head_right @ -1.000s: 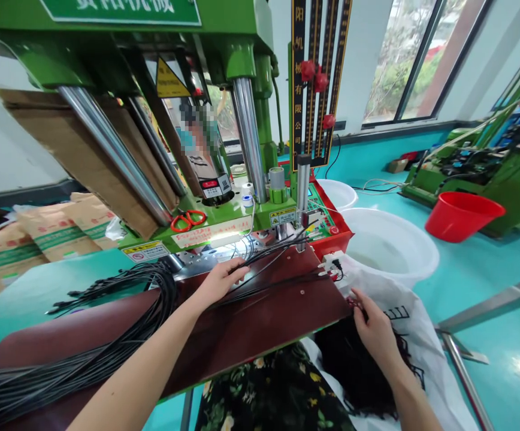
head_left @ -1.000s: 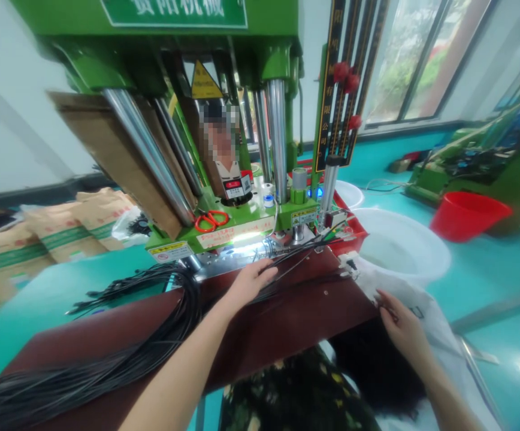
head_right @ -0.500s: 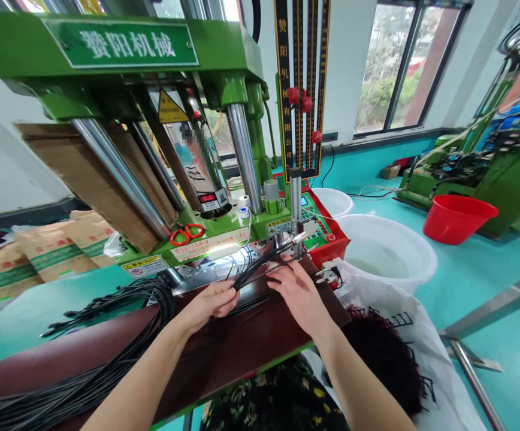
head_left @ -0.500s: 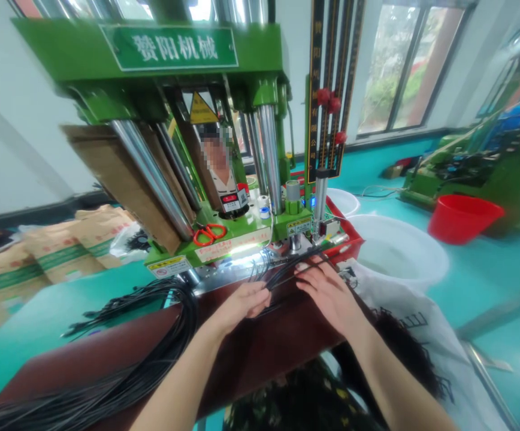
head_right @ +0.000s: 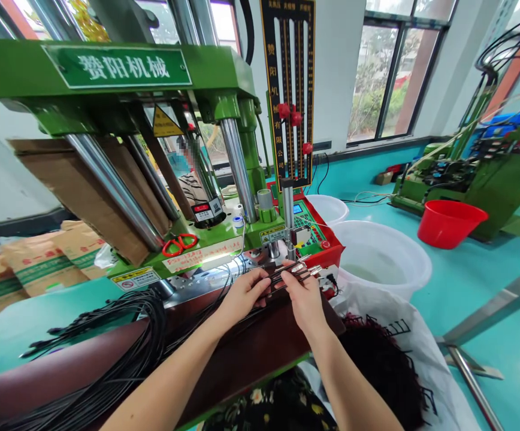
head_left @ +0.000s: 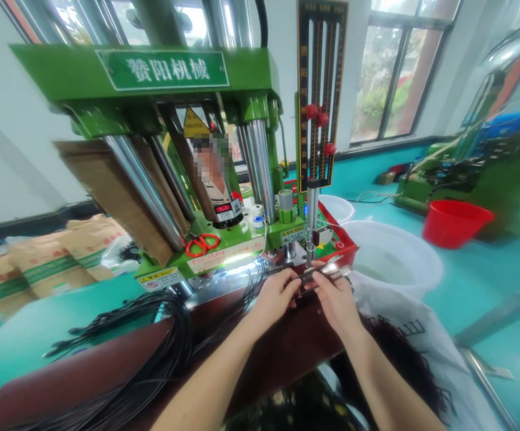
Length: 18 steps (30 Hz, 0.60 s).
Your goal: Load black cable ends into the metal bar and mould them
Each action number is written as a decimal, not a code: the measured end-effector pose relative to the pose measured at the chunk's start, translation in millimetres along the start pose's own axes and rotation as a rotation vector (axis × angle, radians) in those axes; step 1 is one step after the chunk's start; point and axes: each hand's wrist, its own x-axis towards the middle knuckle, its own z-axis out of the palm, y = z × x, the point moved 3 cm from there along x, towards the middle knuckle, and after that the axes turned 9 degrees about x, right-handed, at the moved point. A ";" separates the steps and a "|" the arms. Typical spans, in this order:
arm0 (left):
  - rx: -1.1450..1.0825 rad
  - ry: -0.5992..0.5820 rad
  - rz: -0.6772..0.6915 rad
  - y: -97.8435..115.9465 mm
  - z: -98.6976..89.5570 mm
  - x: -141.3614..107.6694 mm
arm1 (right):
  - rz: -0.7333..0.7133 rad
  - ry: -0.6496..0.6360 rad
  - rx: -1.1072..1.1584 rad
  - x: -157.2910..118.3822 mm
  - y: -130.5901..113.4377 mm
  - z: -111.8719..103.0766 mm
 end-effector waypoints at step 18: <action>-0.444 -0.201 -0.197 1.4 3.8 5.2 | -0.149 0.384 0.172 14.0 -3.5 -23.7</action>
